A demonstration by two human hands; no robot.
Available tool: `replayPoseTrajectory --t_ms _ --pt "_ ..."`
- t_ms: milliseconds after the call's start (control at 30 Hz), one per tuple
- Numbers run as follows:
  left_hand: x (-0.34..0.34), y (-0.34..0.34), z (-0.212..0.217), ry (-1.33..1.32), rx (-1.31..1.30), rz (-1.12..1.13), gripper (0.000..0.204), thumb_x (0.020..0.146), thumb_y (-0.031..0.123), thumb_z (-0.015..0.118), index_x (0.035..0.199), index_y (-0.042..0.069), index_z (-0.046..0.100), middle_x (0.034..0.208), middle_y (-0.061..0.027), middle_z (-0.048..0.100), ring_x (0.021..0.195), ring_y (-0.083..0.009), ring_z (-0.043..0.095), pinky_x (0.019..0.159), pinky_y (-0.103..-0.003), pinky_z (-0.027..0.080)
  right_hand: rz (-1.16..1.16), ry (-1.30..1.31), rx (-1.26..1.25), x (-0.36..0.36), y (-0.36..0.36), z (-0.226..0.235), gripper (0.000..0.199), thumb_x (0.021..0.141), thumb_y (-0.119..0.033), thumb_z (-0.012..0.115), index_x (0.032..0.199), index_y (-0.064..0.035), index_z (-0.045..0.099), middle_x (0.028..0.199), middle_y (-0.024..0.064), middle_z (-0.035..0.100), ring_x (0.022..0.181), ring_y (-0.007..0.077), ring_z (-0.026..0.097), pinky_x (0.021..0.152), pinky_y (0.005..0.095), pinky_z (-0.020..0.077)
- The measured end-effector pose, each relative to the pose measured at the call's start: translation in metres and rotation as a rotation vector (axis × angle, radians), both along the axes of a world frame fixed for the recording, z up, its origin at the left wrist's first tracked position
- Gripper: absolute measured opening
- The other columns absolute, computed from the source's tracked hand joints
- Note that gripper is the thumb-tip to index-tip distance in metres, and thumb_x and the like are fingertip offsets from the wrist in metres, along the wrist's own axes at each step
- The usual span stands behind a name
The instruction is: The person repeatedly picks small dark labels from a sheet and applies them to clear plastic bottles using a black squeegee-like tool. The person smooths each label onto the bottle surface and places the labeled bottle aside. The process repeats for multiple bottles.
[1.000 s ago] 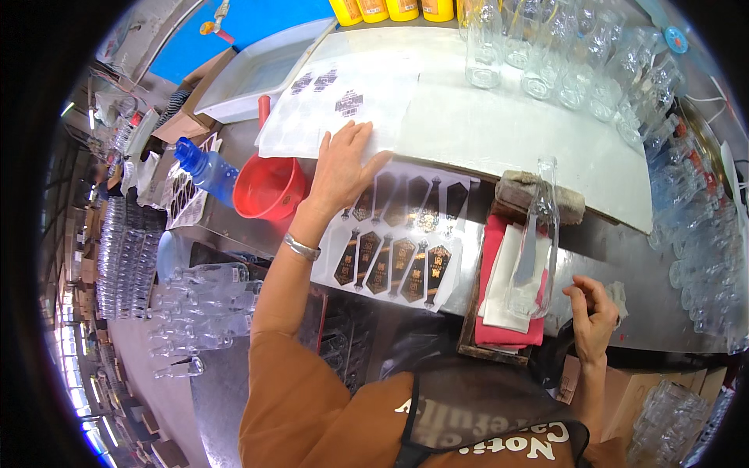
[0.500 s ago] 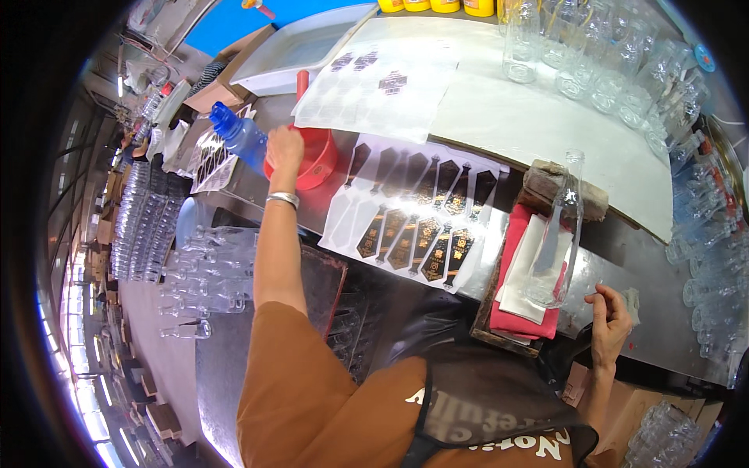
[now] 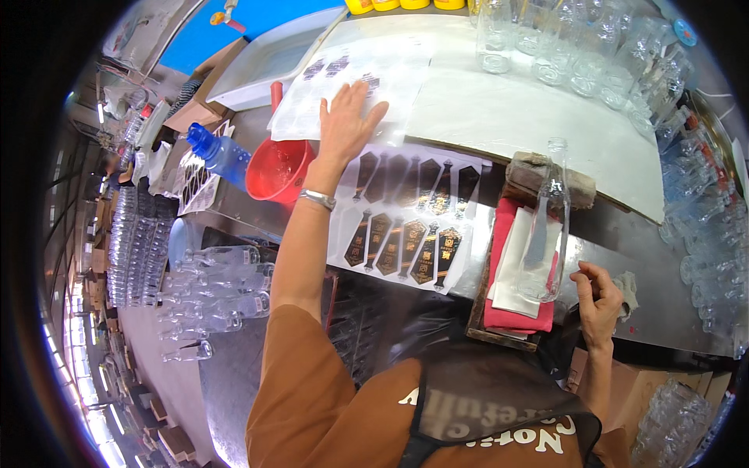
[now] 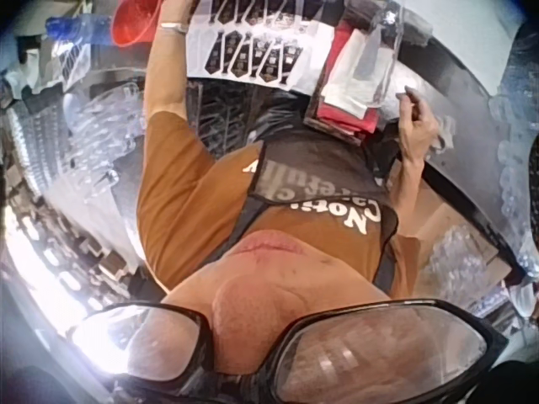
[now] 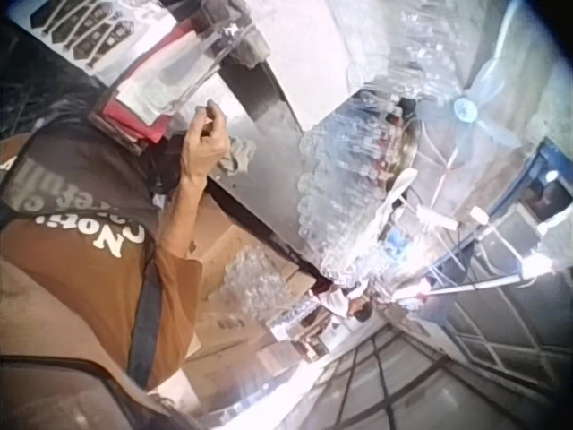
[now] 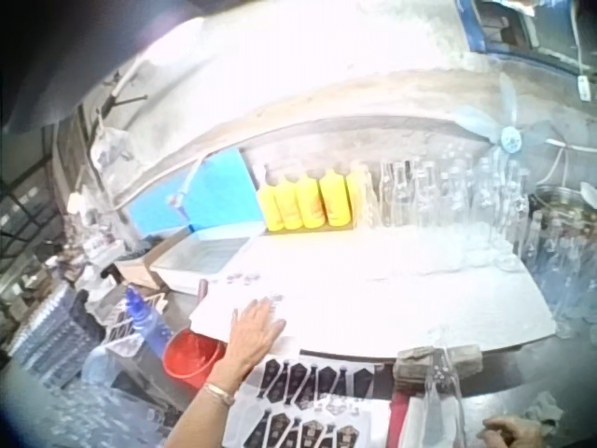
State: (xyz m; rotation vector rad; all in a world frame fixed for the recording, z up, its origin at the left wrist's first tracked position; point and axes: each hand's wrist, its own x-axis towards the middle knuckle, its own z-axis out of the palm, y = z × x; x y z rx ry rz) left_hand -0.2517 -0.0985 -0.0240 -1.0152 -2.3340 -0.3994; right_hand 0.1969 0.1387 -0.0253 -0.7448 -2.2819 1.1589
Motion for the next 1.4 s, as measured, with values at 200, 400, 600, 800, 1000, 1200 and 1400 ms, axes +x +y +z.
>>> replayPoseTrajectory --t_ms 200,400,600,800,1000,1200,1400 --pt "0.020 0.012 -0.021 0.037 0.100 -0.082 0.035 0.092 0.031 0.065 0.118 0.008 0.066 0.118 -0.0093 0.068 0.116 -0.0279 0.059 0.111 -0.052 0.032 0.045 -0.017 -0.062 0.014 -0.014 0.005 0.025 0.088 -0.008 0.070 0.111 0.0004 0.068 0.089 0.0051 0.070 0.055 0.0067 0.045 0.054 0.0233 0.0396" --pt "0.045 0.000 -0.014 0.057 0.192 -0.210 0.021 0.085 0.013 0.072 0.106 0.008 0.070 0.097 -0.0061 0.071 0.097 -0.0272 0.065 0.098 -0.042 0.046 0.190 0.017 -0.087 0.016 -0.028 0.009 0.044 0.087 -0.019 0.076 0.124 -0.0004 0.062 0.116 0.0098 0.067 0.053 0.0075 0.045 0.050 0.0233 0.0389" --pt "0.076 -0.019 0.003 0.102 0.043 -0.281 0.046 0.085 0.011 0.072 0.130 0.004 0.060 0.134 -0.0162 0.059 0.121 -0.0315 0.057 0.105 -0.038 0.044 0.210 0.062 -0.063 0.016 -0.036 0.008 0.060 0.081 -0.013 0.079 0.135 -0.0003 0.056 0.121 0.0123 0.065 0.053 0.0087 0.045 0.050 0.0230 0.0399" --pt "0.041 -0.011 -0.020 -0.140 0.140 -0.261 0.044 0.099 0.008 0.050 0.142 0.000 0.048 0.150 -0.0194 0.044 0.136 -0.0368 0.044 0.117 -0.048 0.030 0.201 0.099 0.155 0.003 -0.035 0.000 0.059 0.081 -0.005 0.077 0.136 0.0006 0.056 0.114 0.0142 0.064 0.061 0.0152 0.053 0.054 0.0268 0.0451" --pt "0.049 -0.013 -0.021 -0.095 0.048 -0.333 0.039 0.096 0.007 0.058 0.135 0.003 0.056 0.145 -0.0154 0.051 0.134 -0.0342 0.047 0.116 -0.045 0.033 0.185 0.052 0.131 0.002 -0.040 0.003 0.056 0.081 -0.012 0.078 0.132 -0.0005 0.059 0.114 0.0175 0.064 0.078 0.0273 0.066 0.062 0.0337 0.0534" --pt "0.058 -0.019 -0.020 -0.037 0.202 -0.279 0.019 0.090 0.006 0.068 0.109 0.005 0.070 0.116 -0.0097 0.070 0.109 -0.0277 0.066 0.093 -0.036 0.053 0.185 -0.015 0.130 0.004 -0.039 0.009 0.058 0.080 -0.013 0.078 0.132 -0.0004 0.057 0.112 0.0170 0.064 0.079 0.0292 0.066 0.066 0.0362 0.0546" --pt "0.088 -0.019 -0.001 -1.056 0.829 -0.141 0.023 0.099 0.013 0.062 0.114 -0.003 0.069 0.110 -0.0106 0.073 0.102 -0.0157 0.069 0.089 -0.028 0.053 0.198 0.007 0.196 -0.001 -0.036 0.002 0.056 0.080 -0.017 0.077 0.131 -0.0011 0.057 0.113 0.0161 0.064 0.085 0.0349 0.067 0.071 0.0408 0.0553"
